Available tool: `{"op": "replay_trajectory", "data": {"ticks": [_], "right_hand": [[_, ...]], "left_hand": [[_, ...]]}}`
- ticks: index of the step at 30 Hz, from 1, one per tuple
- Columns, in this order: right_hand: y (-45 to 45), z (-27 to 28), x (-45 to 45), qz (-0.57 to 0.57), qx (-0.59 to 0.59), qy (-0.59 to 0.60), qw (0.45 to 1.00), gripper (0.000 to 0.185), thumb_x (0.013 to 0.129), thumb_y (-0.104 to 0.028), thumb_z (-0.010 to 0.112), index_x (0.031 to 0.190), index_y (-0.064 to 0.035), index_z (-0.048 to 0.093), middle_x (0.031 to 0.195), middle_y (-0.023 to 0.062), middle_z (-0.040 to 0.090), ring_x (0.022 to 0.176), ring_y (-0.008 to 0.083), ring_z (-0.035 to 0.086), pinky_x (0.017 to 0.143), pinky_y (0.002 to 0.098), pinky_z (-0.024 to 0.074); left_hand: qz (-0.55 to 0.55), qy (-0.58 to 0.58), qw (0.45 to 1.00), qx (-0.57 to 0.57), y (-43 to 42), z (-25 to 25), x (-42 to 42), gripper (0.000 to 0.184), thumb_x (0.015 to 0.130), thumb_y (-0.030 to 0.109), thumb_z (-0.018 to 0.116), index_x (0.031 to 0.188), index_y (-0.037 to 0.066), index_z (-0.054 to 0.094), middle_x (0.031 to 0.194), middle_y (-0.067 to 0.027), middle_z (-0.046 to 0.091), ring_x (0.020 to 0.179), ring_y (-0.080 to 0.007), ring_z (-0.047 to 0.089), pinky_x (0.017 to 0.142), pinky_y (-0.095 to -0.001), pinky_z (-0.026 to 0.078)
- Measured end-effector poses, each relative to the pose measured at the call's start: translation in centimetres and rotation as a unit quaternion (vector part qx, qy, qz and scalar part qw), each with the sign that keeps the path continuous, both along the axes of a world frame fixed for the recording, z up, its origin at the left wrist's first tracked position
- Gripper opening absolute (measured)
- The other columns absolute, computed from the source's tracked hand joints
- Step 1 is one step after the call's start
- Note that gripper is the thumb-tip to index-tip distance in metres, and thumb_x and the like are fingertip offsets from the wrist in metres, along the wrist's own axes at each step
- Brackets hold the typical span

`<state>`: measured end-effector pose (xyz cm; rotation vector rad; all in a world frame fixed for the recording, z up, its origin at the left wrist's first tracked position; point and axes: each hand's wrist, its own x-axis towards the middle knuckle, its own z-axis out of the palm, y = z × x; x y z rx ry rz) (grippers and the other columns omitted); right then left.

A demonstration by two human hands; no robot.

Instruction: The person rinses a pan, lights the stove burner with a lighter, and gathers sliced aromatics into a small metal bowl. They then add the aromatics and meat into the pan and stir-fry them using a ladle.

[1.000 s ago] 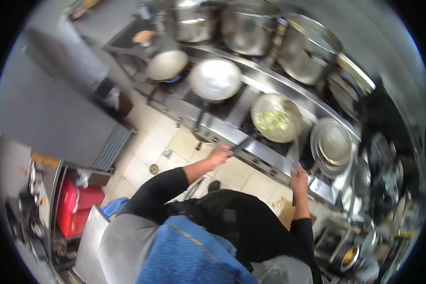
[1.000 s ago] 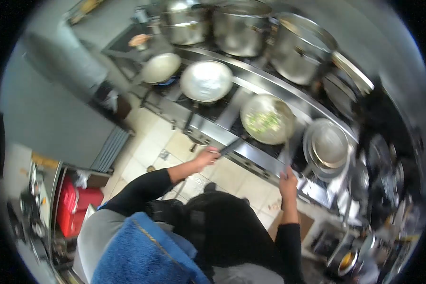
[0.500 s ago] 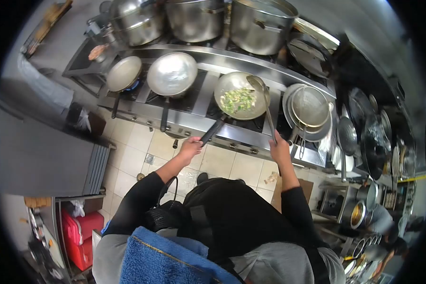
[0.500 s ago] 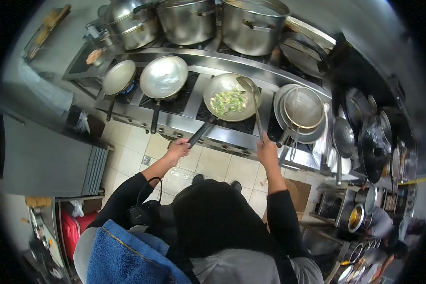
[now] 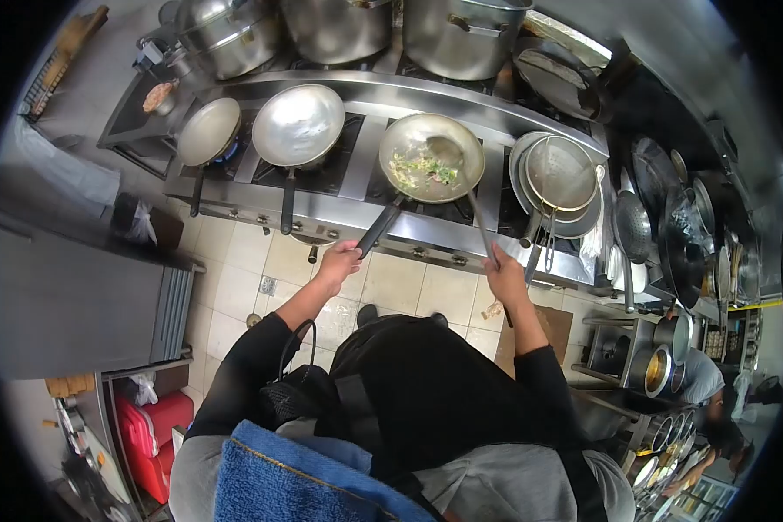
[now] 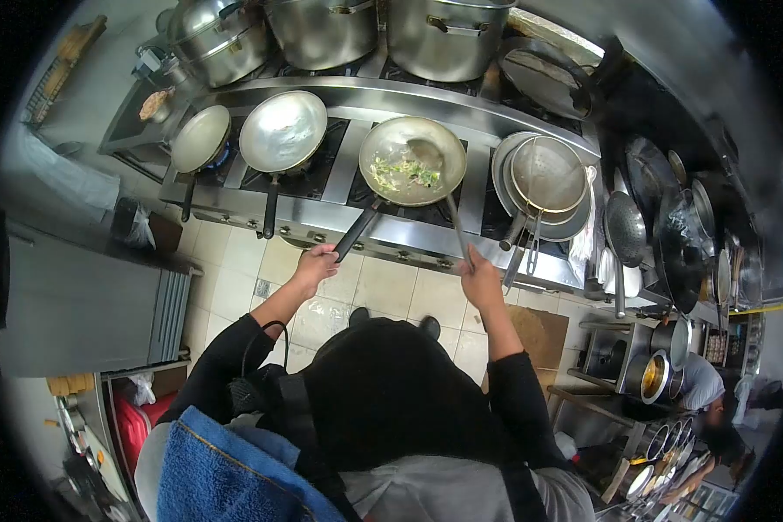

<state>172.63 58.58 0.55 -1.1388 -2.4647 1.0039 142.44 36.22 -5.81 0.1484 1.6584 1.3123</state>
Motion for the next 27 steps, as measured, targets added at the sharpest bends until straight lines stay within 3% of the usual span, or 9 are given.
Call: {"op": "replay_trajectory", "data": {"ticks": [4, 6, 7, 8, 12, 16, 19, 22, 27], "right_hand": [[1.0, -0.8, -1.3, -0.050, 0.038, -0.037, 0.997, 0.053, 0.090, -0.021, 0.062, 0.138, -0.0023, 0.049, 0.088, 0.0269, 0.067, 0.075, 0.0378, 0.068, 0.071, 0.0434, 0.0527], [-0.4, 2.4, -2.3, -0.060, -0.247, -0.013, 0.967, 0.054, 0.091, -0.022, 0.061, 0.139, -0.0031, 0.047, 0.081, 0.0205, 0.066, 0.064, 0.0273, 0.064, 0.066, 0.0401, 0.0522], [-1.8, 2.7, -2.2, -0.054, -0.284, 0.034, 0.957, 0.055, 0.095, -0.025, 0.061, 0.144, -0.0061, 0.043, 0.066, -0.0035, 0.045, 0.049, 0.0056, 0.043, 0.041, 0.0231, 0.0380], [-2.1, 2.4, -1.9, -0.053, -0.284, 0.034, 0.957, 0.055, 0.095, -0.025, 0.061, 0.144, -0.0061, 0.043, 0.066, -0.0035, 0.045, 0.049, 0.0056, 0.043, 0.041, 0.0231, 0.0380], [-1.5, 0.5, -1.8, -0.009, -0.102, -0.028, 0.994, 0.047, 0.091, -0.021, 0.062, 0.132, 0.0000, 0.054, 0.093, 0.0222, 0.068, 0.082, 0.0267, 0.067, 0.080, 0.0342, 0.0505], [2.0, -2.4, -2.3, -0.097, -0.102, 0.012, 0.990, 0.047, 0.090, -0.019, 0.063, 0.130, 0.0017, 0.054, 0.098, 0.0250, 0.068, 0.085, 0.0326, 0.067, 0.078, 0.0362, 0.0505], [2.3, -2.1, -2.3, -0.064, -0.065, 0.024, 0.996, 0.051, 0.091, -0.021, 0.064, 0.136, -0.0009, 0.050, 0.067, 0.0044, 0.055, 0.051, 0.0107, 0.048, 0.047, 0.0283, 0.0414], [0.7, 2.6, -2.5, -0.052, -0.258, -0.064, 0.963, 0.047, 0.088, -0.018, 0.064, 0.130, 0.0016, 0.055, 0.092, 0.0254, 0.067, 0.081, 0.0317, 0.067, 0.075, 0.0364, 0.0508], [3.4, -1.2, -4.6, -0.014, 0.053, -0.011, 0.998, 0.047, 0.089, -0.019, 0.060, 0.131, 0.0019, 0.052, 0.097, 0.0295, 0.065, 0.092, 0.0443, 0.064, 0.081, 0.0465, 0.0514]], "left_hand": [[-0.004, -0.003, 1.000, -0.001, -0.1, -0.5, 0.2, 0.027, 0.093, 0.016, 0.061, 0.118, 0.008, 0.057, 0.100, -0.0018, 0.061, 0.090, -0.0153, 0.061, 0.081, -0.0308, 0.050], [0.007, -0.003, 1.000, -0.002, 0.2, -0.1, 0.3, 0.027, 0.092, 0.015, 0.061, 0.117, 0.007, 0.058, 0.097, -0.0020, 0.063, 0.085, -0.0124, 0.060, 0.076, -0.0272, 0.050], [0.006, -0.002, 1.000, -0.001, 0.3, -0.2, 0.1, 0.027, 0.092, 0.015, 0.061, 0.117, 0.007, 0.058, 0.097, -0.0020, 0.063, 0.085, -0.0124, 0.060, 0.076, -0.0272, 0.050], [0.007, -0.005, 1.000, -0.005, 0.3, -0.3, 0.1, 0.027, 0.092, 0.016, 0.061, 0.117, 0.008, 0.058, 0.099, -0.0020, 0.062, 0.087, -0.0139, 0.061, 0.078, -0.0290, 0.050], [0.002, -0.002, 1.000, 0.004, -0.2, -0.4, 0.1, 0.026, 0.093, 0.016, 0.061, 0.117, 0.009, 0.057, 0.101, -0.0021, 0.062, 0.089, -0.0153, 0.061, 0.080, -0.0305, 0.050], [0.018, -0.005, 1.000, 0.003, 0.0, -0.1, 0.0, 0.031, 0.091, 0.016, 0.062, 0.121, 0.006, 0.057, 0.097, -0.0031, 0.062, 0.085, -0.0134, 0.061, 0.076, -0.0279, 0.050], [0.013, -0.004, 1.000, -0.008, 0.2, 0.1, 0.3, 0.032, 0.091, 0.015, 0.063, 0.120, 0.007, 0.057, 0.097, -0.0029, 0.062, 0.084, -0.0133, 0.061, 0.075, -0.0280, 0.050], [0.022, -0.008, 1.000, -0.008, 0.4, -0.1, -0.2, 0.031, 0.091, 0.016, 0.064, 0.120, 0.007, 0.057, 0.097, -0.0027, 0.062, 0.084, -0.0128, 0.061, 0.075, -0.0282, 0.050], [0.025, -0.013, 1.000, 0.008, -0.1, -0.6, -0.2, 0.028, 0.094, 0.018, 0.061, 0.120, 0.007, 0.057, 0.101, -0.0011, 0.061, 0.088, -0.0139, 0.061, 0.079, -0.0301, 0.052]]}}
